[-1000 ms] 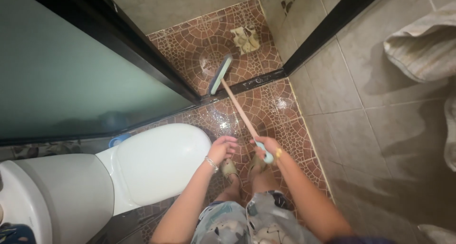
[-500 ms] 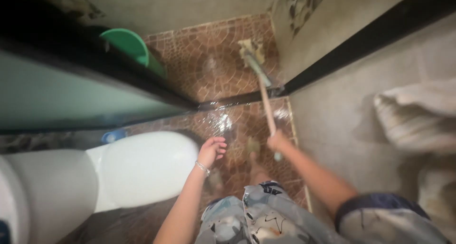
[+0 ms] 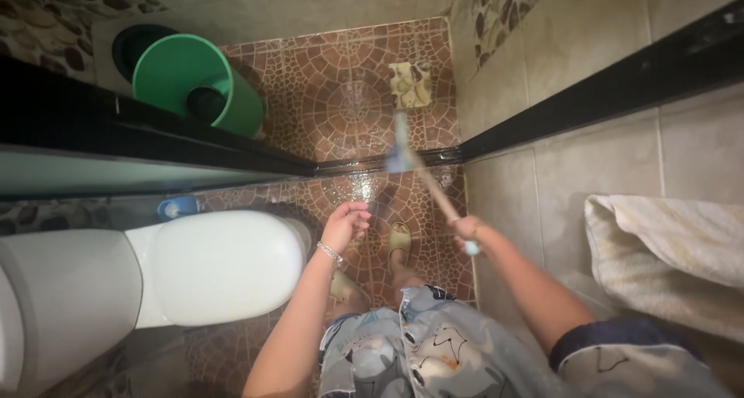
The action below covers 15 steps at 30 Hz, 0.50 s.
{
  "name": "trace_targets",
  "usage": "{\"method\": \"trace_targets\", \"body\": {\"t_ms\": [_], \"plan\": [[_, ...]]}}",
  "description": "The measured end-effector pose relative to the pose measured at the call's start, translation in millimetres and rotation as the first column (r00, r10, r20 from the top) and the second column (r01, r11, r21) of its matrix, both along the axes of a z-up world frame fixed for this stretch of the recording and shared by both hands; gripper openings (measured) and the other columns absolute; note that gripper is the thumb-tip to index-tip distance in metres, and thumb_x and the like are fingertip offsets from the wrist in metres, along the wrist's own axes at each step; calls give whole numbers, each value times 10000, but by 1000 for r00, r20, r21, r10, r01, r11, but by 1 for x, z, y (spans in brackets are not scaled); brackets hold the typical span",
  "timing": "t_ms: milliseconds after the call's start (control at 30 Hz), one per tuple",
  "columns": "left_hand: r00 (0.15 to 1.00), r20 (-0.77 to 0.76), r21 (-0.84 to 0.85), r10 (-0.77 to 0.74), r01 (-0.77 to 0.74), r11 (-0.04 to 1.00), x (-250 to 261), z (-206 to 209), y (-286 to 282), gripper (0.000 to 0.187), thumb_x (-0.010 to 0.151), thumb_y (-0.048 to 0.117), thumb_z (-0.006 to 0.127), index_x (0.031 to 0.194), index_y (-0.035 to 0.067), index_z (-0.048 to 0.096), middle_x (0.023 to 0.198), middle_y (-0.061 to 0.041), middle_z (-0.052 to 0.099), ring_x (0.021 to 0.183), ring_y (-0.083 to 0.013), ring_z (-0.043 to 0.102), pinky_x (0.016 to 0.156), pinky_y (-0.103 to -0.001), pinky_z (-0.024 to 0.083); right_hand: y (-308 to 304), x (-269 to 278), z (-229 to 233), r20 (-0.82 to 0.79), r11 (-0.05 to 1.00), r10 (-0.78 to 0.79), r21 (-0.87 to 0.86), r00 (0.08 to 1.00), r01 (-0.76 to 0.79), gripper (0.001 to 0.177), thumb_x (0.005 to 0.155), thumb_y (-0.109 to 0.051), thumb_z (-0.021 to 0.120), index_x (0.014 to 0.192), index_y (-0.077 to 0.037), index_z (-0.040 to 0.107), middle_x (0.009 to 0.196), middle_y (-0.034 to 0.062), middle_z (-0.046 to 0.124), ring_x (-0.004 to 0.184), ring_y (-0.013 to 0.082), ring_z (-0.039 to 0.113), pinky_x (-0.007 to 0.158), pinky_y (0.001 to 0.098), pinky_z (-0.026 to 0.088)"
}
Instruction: The person is scrubbing the bathroom floor around the toilet using a brush and water.
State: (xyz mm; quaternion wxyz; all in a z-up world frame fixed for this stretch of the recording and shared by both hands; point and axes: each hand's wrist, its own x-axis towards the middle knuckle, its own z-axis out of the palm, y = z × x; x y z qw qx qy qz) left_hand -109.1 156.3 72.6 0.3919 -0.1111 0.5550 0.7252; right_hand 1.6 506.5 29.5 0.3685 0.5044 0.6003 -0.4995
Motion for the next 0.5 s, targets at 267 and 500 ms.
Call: {"method": "trace_targets", "body": {"t_ms": [267,500], "plan": [[994,25,-44,108,-107,993,11,1,-11,258,957,87,521,1174,83,660,1043,-36,726,801,-105,652,684,-266,535,-60,-5,35,-161,1000,14,11,987,-12,272,1016,-282,589,1084,-28,519,558,75,517,402,200,512,378,394,472],[968,79,-74,239,-233,970,34,-1,-45,243,960,84,529,1164,73,661,1002,-35,709,785,-111,642,659,-266,511,-141,-98,26,-54,845,-226,-508,973,168,244,1058,-285,514,1001,-51,552,604,2,504,380,72,423,328,228,374]]}}
